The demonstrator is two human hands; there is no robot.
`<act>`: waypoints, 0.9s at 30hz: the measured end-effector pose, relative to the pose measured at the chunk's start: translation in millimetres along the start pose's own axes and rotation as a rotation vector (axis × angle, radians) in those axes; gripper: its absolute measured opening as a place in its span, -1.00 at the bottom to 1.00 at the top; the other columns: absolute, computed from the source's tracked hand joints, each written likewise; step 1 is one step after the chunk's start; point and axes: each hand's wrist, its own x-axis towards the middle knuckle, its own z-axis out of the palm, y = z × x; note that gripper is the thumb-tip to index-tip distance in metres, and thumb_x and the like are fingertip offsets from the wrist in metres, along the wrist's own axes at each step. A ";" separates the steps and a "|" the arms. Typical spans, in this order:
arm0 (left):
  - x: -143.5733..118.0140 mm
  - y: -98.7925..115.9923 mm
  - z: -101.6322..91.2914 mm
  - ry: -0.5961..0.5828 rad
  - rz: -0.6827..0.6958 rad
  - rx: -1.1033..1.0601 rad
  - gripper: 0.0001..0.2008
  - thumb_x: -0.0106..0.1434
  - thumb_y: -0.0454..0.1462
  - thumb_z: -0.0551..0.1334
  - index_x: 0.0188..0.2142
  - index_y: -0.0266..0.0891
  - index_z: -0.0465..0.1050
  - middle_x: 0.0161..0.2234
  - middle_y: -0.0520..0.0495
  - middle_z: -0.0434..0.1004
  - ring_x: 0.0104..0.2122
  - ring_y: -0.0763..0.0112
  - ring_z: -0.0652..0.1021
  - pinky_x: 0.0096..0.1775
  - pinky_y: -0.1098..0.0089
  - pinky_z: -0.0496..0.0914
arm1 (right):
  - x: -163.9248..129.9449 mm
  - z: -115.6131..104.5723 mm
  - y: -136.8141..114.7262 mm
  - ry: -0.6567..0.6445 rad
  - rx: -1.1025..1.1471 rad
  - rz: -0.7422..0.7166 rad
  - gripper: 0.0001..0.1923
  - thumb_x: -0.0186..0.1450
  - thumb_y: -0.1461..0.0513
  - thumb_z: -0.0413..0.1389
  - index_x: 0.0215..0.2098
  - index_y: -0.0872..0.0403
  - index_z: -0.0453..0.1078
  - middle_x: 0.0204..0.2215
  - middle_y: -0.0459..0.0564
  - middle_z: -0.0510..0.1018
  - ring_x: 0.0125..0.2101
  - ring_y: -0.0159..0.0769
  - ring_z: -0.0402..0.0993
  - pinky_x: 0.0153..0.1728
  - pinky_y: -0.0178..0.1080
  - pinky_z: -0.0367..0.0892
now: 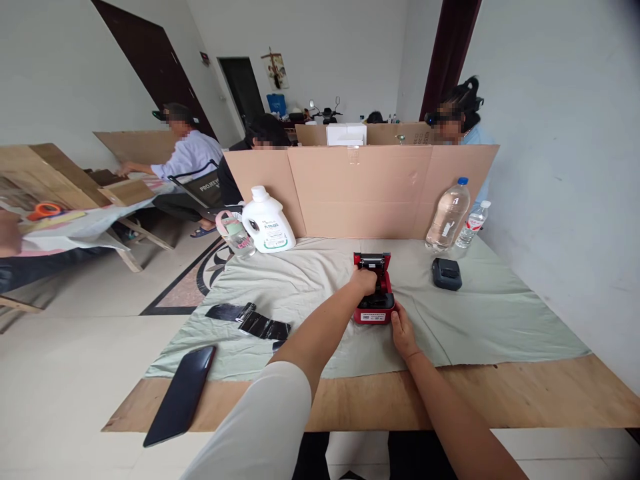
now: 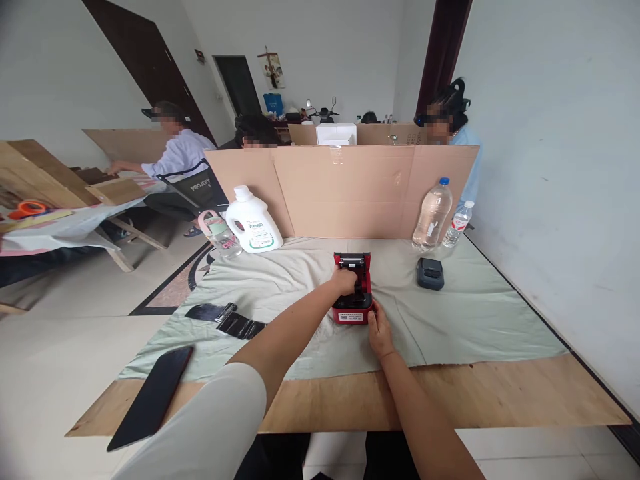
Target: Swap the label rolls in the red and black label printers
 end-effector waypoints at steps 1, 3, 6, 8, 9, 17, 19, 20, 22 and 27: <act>-1.7 -1.3 -1.4 0.010 0.005 -0.034 -0.80 -0.25 -0.43 0.40 -0.58 -0.22 0.48 -0.41 -0.24 0.56 -0.10 -0.09 0.46 0.14 -0.01 0.03 | -0.1 0.0 -0.2 0.000 -0.003 0.005 -0.46 0.35 -0.03 -0.19 0.18 0.04 0.18 0.08 0.09 0.39 0.08 -0.14 0.31 0.11 -0.03 0.21; -8.5 -5.2 -5.3 0.029 0.011 -0.116 -0.76 -0.24 -0.40 0.39 -0.49 -0.19 0.49 -0.39 -0.15 0.57 -0.13 -0.01 0.48 0.14 0.03 0.06 | -0.1 -0.1 -0.2 -0.001 -0.008 0.008 -0.45 0.34 -0.04 -0.19 0.18 0.05 0.18 0.09 0.10 0.38 0.09 -0.14 0.30 0.12 -0.03 0.21; -24.9 -15.7 -10.7 0.063 0.073 -0.268 -0.64 -0.12 -0.33 0.32 -0.24 -0.18 0.46 -0.26 -0.08 0.55 -0.16 0.14 0.50 0.06 0.16 0.23 | 0.0 -0.3 0.5 -0.003 -0.012 0.012 -0.43 0.34 -0.05 -0.19 0.18 0.08 0.18 0.09 0.12 0.38 0.09 -0.13 0.30 0.12 -0.03 0.20; -36.0 -28.0 -12.9 0.114 0.128 -0.430 -0.61 0.00 -0.31 0.23 -0.12 -0.22 0.38 -0.23 -0.07 0.52 -0.21 0.25 0.50 -0.06 0.27 0.34 | 0.0 -0.3 1.4 0.002 -0.017 0.019 -0.42 0.33 -0.06 -0.19 0.17 0.08 0.19 0.09 0.11 0.38 0.09 -0.13 0.30 0.12 -0.02 0.20; -40.7 -36.6 -13.8 0.150 0.133 -0.519 -0.62 0.04 -0.32 0.19 -0.09 -0.24 0.35 -0.24 -0.06 0.51 -0.24 0.29 0.50 -0.12 0.31 0.36 | 0.0 -0.2 1.8 0.005 -0.019 0.019 -0.42 0.33 -0.06 -0.18 0.17 0.08 0.19 0.10 0.11 0.38 0.09 -0.12 0.30 0.12 -0.02 0.20; -66.2 -164.2 -41.3 0.346 -0.734 -0.388 -0.57 0.14 -0.23 0.19 -0.01 -0.34 0.22 -0.26 -0.18 0.51 -0.33 0.31 0.55 -0.36 0.41 0.39 | -1.2 0.4 2.2 -0.001 -0.039 0.015 -0.43 0.33 -0.05 -0.16 0.17 0.06 0.18 0.09 0.12 0.38 0.09 -0.11 0.31 0.09 0.00 0.23; -75.5 -194.2 -50.8 0.327 -0.810 -0.324 -0.61 0.17 -0.23 0.17 -0.04 -0.36 0.26 -0.21 -0.27 0.51 -0.27 0.24 0.55 -0.36 0.40 0.38 | -1.0 0.1 2.1 -0.004 -0.043 0.017 -0.44 0.33 -0.05 -0.15 0.18 0.05 0.18 0.09 0.12 0.38 0.08 -0.11 0.31 0.09 0.00 0.24; -80.3 -205.9 -54.5 0.314 -0.831 -0.297 -0.63 0.16 -0.23 0.18 -0.06 -0.36 0.29 -0.19 -0.30 0.51 -0.23 0.20 0.55 -0.36 0.38 0.38 | -0.9 -0.1 2.1 -0.005 -0.044 0.017 -0.44 0.33 -0.05 -0.15 0.18 0.05 0.18 0.09 0.12 0.38 0.08 -0.11 0.31 0.08 0.00 0.24; -89.2 -222.8 -59.3 0.264 -0.858 -0.242 -0.67 0.12 -0.23 0.22 -0.13 -0.34 0.35 -0.20 -0.32 0.51 -0.19 0.11 0.54 -0.34 0.35 0.37 | -0.7 -0.6 2.1 -0.010 -0.049 0.017 -0.43 0.32 -0.05 -0.15 0.17 0.07 0.18 0.08 0.13 0.39 0.06 -0.11 0.33 0.07 -0.01 0.25; -105.0 -240.2 -60.6 0.079 -0.861 -0.153 -0.73 0.02 -0.27 0.28 -0.24 -0.28 0.42 -0.30 -0.25 0.55 -0.24 0.07 0.55 -0.33 0.32 0.36 | -0.5 -1.8 3.6 0.004 -0.087 0.002 -0.44 0.32 -0.06 -0.14 0.15 0.07 0.20 0.05 0.13 0.42 0.04 -0.09 0.35 0.07 0.02 0.24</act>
